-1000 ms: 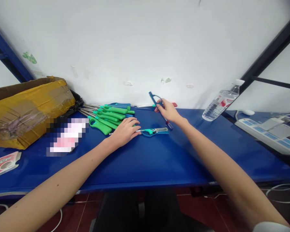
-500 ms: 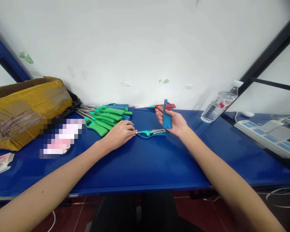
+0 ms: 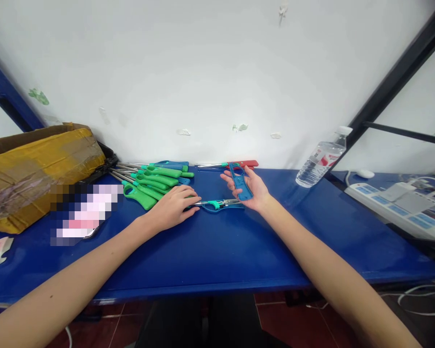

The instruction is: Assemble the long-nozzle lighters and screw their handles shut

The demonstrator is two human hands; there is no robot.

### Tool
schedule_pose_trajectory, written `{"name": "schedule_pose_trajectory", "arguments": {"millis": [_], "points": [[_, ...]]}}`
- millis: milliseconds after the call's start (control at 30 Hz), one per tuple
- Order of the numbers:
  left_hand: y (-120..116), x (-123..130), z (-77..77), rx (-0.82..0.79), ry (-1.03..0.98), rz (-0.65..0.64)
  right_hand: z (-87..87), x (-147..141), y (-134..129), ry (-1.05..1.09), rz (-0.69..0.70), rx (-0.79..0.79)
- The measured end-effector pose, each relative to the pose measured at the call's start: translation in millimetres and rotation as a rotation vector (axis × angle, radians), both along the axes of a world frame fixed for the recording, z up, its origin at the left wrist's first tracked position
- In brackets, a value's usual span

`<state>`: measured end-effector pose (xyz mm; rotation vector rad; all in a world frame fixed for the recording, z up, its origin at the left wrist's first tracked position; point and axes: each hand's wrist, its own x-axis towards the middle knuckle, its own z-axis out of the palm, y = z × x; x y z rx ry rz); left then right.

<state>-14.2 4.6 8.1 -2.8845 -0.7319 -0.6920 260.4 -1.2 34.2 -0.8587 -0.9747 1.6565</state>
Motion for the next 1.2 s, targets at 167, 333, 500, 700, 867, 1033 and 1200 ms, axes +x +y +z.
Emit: {"name": "schedule_pose_trajectory", "arguments": {"millis": [167, 333, 500, 700, 867, 1033, 1200], "points": [[2, -1, 0.9, -0.015, -0.009, 0.027, 5.0, 7, 1, -0.175, -0.018, 0.134], [2, -2, 3.4, -0.038, 0.005, 0.061, 9.2, 13, -7, -0.830, -0.201, 0.603], [0, -2, 5.9, -0.034, -0.018, 0.084, 2.6, 8, -16, -1.287, 0.041, 1.013], [1, -3, 5.7, -0.020, -0.020, 0.108, -2.6, -4, -20, -1.389, 0.192, 1.002], [-3, 0, 3.8, -0.007, -0.004, 0.056, -0.1, -7, -22, -1.402, 0.247, 1.001], [-4, 5, 0.1, 0.000, -0.013, 0.027, 1.3, -9, -23, -1.344, 0.292, 0.984], [-3, 6, -3.9, -0.014, -0.027, 0.031, -0.9, -9, -24, -1.350, 0.284, 0.971]]}}
